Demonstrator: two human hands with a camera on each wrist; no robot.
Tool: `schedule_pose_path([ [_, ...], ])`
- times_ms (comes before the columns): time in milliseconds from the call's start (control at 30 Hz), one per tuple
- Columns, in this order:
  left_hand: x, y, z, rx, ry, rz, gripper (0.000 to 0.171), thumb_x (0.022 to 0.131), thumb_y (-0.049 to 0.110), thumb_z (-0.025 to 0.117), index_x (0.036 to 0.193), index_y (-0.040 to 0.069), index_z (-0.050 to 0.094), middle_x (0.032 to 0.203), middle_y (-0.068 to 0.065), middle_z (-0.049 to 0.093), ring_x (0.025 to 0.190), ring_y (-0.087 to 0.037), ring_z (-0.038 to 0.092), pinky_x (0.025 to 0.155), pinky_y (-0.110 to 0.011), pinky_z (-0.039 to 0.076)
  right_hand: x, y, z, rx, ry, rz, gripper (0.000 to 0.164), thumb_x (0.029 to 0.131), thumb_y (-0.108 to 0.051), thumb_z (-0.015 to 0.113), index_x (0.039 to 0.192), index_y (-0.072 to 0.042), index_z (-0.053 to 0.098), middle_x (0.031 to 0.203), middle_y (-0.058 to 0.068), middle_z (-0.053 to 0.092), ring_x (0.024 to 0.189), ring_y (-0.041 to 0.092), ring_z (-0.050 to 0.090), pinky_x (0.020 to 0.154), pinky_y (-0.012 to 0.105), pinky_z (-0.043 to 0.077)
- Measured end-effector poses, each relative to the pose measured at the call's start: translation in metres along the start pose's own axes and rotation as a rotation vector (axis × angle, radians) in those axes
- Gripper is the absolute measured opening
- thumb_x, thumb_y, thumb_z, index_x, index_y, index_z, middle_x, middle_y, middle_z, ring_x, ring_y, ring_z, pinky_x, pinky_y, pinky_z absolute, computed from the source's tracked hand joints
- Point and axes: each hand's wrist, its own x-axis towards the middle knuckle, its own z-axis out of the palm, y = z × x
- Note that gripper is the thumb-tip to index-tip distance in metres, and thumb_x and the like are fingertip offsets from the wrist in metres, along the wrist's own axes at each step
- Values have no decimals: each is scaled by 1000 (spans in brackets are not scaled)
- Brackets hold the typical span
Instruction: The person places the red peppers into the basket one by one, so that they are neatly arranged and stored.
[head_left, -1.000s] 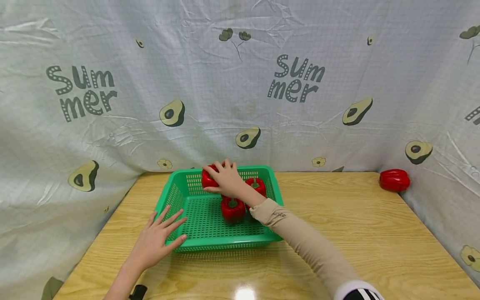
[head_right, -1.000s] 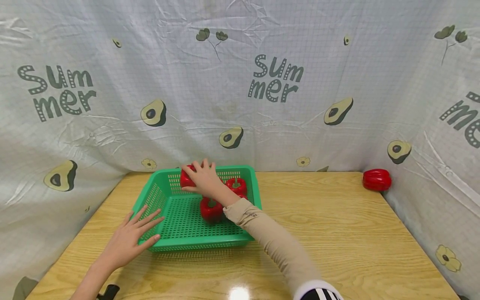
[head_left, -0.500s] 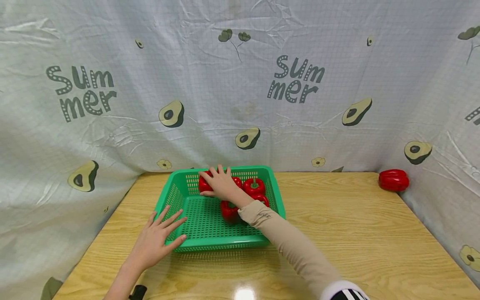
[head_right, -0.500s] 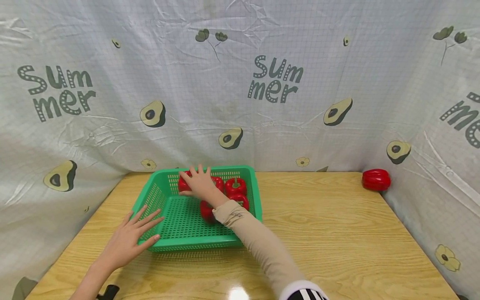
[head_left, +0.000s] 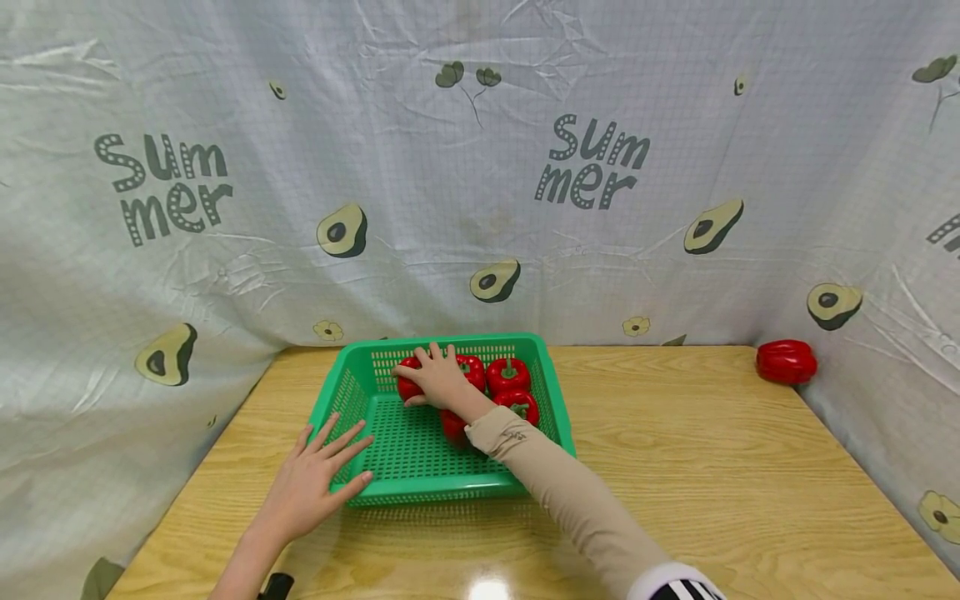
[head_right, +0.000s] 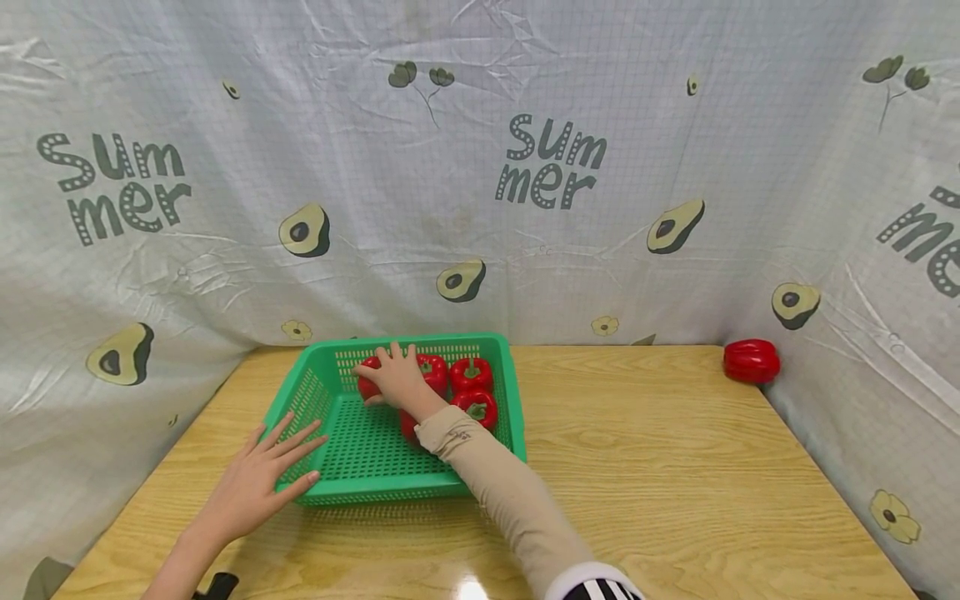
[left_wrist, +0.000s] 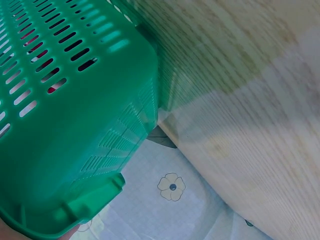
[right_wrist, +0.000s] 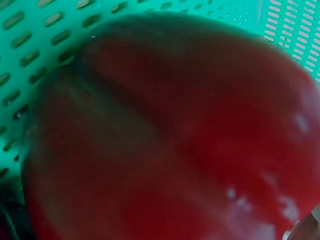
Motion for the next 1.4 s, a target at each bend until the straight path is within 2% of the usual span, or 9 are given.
schedule_pose_path([
  [200, 0, -1, 1, -7, 9, 9, 49, 83, 46, 55, 124, 20, 56, 135, -4, 47, 134, -33, 26, 105, -56, 17, 1, 0, 3, -26, -8, -15, 58, 79, -59, 51, 132, -40, 37, 129, 3, 42, 113, 23, 39, 94, 44, 35],
  [400, 0, -2, 1, -4, 1, 3, 49, 83, 47, 55, 123, 20, 56, 135, -3, 47, 132, -35, 28, 105, -56, 18, 3, -3, 5, -49, -55, -41, 58, 80, -56, 52, 133, -38, 37, 138, 5, 36, 124, 25, 35, 102, 46, 33],
  [567, 0, -2, 0, -8, -10, -8, 49, 82, 46, 55, 124, 21, 55, 136, -2, 46, 134, -33, 25, 106, -56, 16, 3, -4, 3, -81, -88, -50, 59, 80, -56, 52, 134, -38, 36, 140, 5, 35, 128, 24, 33, 105, 45, 31],
  [833, 0, -3, 0, -10, -24, -17, 50, 82, 47, 55, 125, 21, 54, 137, -2, 45, 136, -29, 21, 106, -56, 16, 0, -3, -1, -81, -138, -45, 63, 79, -47, 61, 135, -39, 32, 139, 5, 35, 127, 23, 31, 104, 45, 30],
  [1133, 0, -4, 1, -9, -30, -17, 50, 82, 47, 55, 125, 21, 54, 137, -3, 45, 135, -31, 23, 106, -56, 15, 0, -2, 2, -31, -84, -28, 61, 78, -49, 61, 132, -37, 37, 133, 3, 40, 122, 21, 36, 101, 44, 33],
  [1400, -1, -4, 0, -11, -27, -11, 50, 82, 47, 55, 124, 21, 55, 135, -3, 47, 132, -36, 27, 104, -58, 17, 0, -4, 4, -61, -61, -27, 64, 77, -53, 60, 133, -35, 37, 135, 3, 40, 123, 21, 36, 98, 42, 35],
])
